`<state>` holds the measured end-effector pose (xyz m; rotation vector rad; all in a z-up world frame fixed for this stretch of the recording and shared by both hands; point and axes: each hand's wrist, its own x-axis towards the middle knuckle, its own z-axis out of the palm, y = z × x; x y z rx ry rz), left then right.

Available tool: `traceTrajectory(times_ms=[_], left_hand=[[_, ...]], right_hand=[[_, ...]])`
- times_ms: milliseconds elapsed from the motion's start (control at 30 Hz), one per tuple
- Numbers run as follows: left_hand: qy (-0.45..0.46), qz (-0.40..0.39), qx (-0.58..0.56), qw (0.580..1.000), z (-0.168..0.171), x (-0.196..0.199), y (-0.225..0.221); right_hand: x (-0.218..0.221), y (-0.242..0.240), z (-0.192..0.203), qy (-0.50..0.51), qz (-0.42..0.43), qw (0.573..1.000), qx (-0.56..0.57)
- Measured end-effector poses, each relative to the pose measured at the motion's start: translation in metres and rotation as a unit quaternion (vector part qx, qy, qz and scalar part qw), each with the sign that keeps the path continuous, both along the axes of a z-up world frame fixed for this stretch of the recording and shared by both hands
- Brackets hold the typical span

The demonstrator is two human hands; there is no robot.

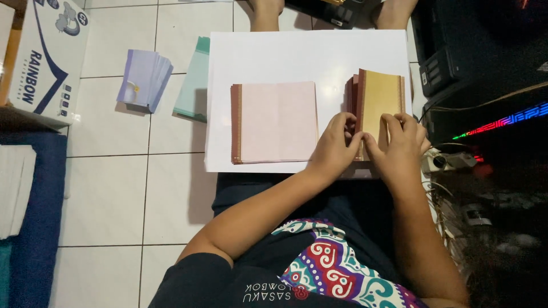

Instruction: Manually sorting and stacking paper booklets on a workspace on the floor.

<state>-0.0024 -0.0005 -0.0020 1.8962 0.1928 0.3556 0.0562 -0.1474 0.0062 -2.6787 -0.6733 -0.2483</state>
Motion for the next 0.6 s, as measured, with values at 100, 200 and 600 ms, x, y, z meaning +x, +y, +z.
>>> traceTrajectory(times_ms=[100, 200, 600], left_hand=[[-0.023, -0.002, -0.002, 1.0, 0.002, -0.003, -0.002], [0.0, 0.02, 0.037, 0.999, 0.022, -0.014, 0.002], [0.018, 0.033, -0.173, 0.984, -0.005, -0.001, 0.004]], right_hand=[[0.005, -0.004, -0.007, 0.023, 0.0, 1.0, 0.014], [0.001, -0.003, 0.006, 0.059, 0.002, 0.997, 0.045], [-0.002, 0.006, 0.012, 0.106, 0.013, 0.983, 0.153]])
